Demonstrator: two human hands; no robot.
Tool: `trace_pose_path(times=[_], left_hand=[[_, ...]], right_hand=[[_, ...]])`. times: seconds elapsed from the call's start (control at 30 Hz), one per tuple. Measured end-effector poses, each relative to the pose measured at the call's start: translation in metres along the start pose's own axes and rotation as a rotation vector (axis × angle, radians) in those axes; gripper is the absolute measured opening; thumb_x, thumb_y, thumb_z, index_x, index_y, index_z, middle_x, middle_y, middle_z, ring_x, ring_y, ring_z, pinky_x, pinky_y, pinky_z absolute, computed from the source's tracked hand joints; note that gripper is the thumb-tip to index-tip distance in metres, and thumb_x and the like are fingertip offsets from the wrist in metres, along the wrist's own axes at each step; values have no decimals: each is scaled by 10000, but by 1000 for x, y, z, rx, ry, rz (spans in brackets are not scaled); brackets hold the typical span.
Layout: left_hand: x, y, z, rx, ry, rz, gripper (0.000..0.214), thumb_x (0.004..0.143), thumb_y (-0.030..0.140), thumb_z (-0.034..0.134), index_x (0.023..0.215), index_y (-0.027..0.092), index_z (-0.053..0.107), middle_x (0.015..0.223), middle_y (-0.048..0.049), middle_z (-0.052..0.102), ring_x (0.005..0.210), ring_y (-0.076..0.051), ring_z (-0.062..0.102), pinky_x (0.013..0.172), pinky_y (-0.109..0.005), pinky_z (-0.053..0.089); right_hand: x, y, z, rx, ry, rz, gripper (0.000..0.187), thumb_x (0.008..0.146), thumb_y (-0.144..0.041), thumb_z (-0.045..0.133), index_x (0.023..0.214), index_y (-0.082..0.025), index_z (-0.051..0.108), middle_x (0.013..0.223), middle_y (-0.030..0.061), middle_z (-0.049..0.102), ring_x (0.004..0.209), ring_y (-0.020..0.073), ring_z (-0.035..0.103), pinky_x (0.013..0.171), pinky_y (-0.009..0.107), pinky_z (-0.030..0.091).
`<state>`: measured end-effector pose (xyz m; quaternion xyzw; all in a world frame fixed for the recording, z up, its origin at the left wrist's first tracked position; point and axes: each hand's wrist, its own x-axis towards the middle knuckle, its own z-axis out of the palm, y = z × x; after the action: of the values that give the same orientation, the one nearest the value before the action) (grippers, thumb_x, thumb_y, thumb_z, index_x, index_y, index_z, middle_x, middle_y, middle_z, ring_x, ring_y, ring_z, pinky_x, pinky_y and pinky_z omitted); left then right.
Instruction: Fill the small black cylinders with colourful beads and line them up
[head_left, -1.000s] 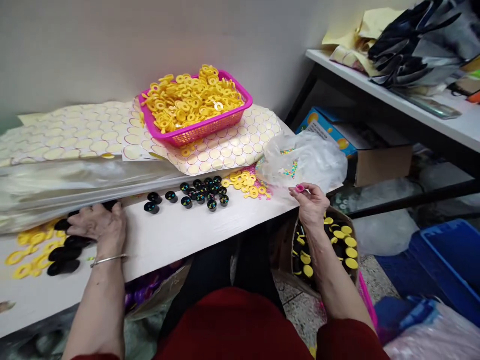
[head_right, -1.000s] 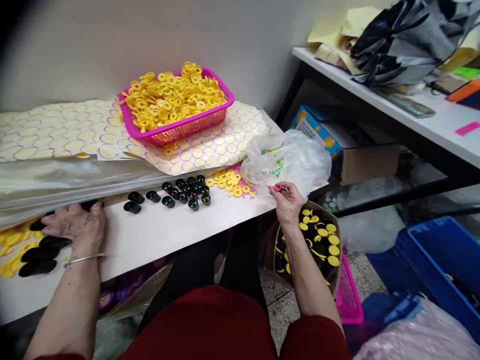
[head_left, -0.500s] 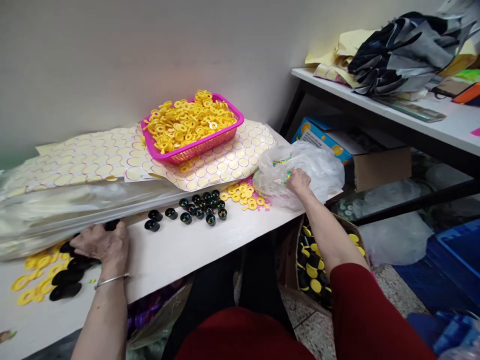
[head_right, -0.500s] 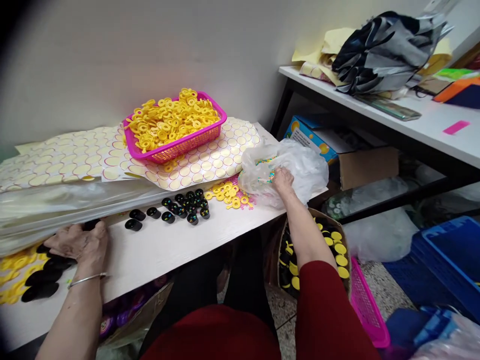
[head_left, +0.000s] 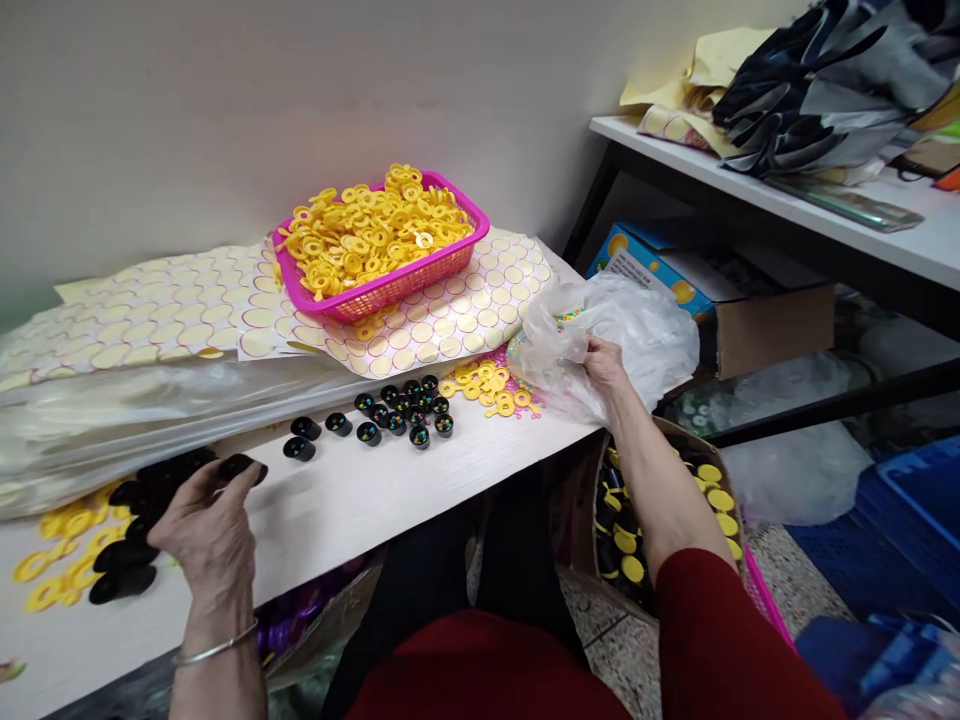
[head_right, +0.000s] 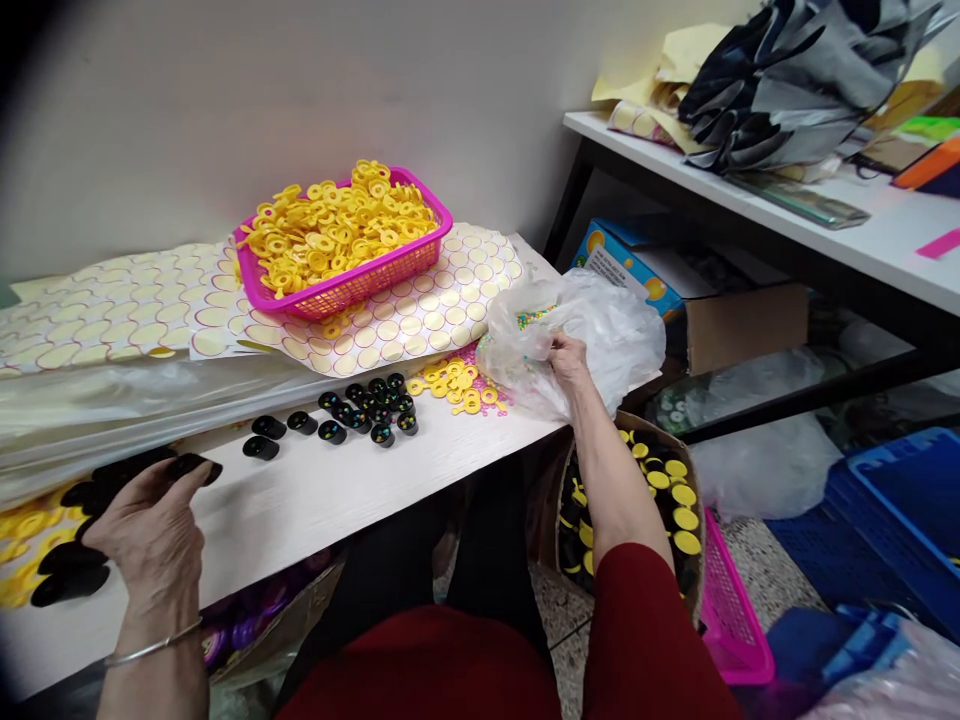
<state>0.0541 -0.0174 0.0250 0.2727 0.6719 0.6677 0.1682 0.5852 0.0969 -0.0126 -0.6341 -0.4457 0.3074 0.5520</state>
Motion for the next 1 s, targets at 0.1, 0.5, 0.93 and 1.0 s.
trace_pose_path(times=[0.1, 0.5, 0.93, 1.0], left_hand=[[-33, 11, 6, -118, -208, -3, 426, 440, 217, 843, 830, 151, 687, 771, 20, 676, 658, -104, 600, 674, -262, 534], [-152, 11, 54, -160, -930, -157, 452, 552, 275, 806, 970, 161, 677, 946, -57, 679, 883, -167, 643, 861, -309, 538], [-135, -11, 49, -12, -851, -54, 399, 557, 339, 793, 900, 161, 698, 928, -59, 678, 837, -176, 644, 767, -295, 569], [-134, -12, 49, -7, -844, -59, 394, 552, 335, 796, 892, 160, 698, 920, -55, 676, 830, -174, 643, 770, -291, 567]], right_hand=[[-24, -1, -13, 249, 137, 27, 286, 437, -238, 714, 687, -162, 596, 648, -38, 595, 591, 94, 530, 616, 256, 466], [-162, -44, -3, 367, 138, -25, 291, 496, -212, 784, 753, -173, 654, 727, -9, 638, 604, 83, 545, 553, 225, 483], [12, -33, -11, -721, 144, 175, 235, 696, -125, 536, 864, -61, 688, 963, 214, 664, 1034, 291, 586, 874, 362, 440], [25, -30, -7, -735, 112, 159, 237, 700, -114, 547, 885, -69, 689, 1059, 242, 636, 1117, 306, 544, 938, 386, 397]])
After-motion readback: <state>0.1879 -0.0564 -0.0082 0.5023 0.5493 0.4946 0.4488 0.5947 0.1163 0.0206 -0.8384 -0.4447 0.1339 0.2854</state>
